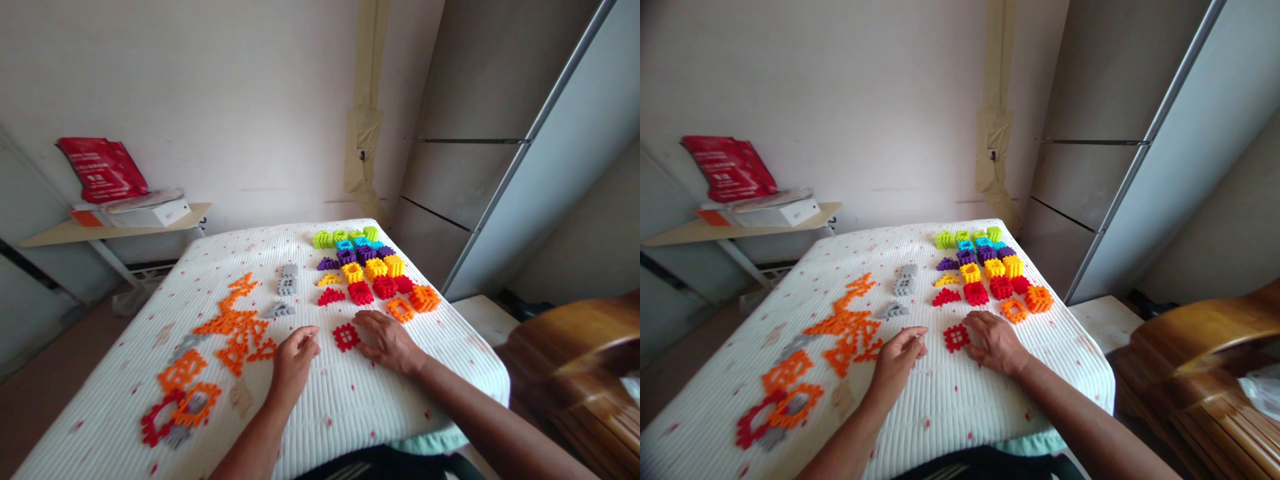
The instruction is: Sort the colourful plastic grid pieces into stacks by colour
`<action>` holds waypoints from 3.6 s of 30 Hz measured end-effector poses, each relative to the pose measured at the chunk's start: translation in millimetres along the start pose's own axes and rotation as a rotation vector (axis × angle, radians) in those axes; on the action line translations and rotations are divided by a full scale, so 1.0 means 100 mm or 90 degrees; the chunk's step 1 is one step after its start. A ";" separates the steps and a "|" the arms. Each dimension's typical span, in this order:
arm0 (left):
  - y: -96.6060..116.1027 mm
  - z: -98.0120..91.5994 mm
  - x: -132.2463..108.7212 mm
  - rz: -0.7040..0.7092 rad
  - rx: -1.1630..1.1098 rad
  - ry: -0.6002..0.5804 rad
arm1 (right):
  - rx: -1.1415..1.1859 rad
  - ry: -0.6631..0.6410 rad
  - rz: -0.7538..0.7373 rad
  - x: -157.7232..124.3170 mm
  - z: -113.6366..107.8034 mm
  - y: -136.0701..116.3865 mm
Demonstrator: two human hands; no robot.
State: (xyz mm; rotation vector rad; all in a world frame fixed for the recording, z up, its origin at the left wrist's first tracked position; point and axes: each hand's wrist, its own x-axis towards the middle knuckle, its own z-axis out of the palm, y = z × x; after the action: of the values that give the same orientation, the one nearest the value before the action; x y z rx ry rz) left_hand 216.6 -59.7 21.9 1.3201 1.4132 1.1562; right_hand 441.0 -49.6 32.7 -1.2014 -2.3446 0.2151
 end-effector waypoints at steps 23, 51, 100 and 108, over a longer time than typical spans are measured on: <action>-0.05 -0.03 -0.01 0.006 0.031 0.001 | -0.186 0.247 0.249 0.11 -0.21 -0.11; 0.00 -0.02 -0.01 0.000 0.016 0.015 | -0.362 0.128 0.460 0.37 -0.26 0.45; -0.03 -0.02 0.01 -0.011 0.026 0.017 | -0.031 0.158 0.292 -0.47 -0.77 1.13; -0.03 -0.02 0.02 -0.003 0.043 0.009 | -0.007 0.176 0.265 -0.48 -0.75 1.20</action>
State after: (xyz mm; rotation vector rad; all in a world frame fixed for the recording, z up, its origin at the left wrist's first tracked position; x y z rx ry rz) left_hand 214.2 -58.1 19.1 1.3568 1.4756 1.1263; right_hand 587.1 -21.8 38.4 -1.6055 -1.8471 0.1625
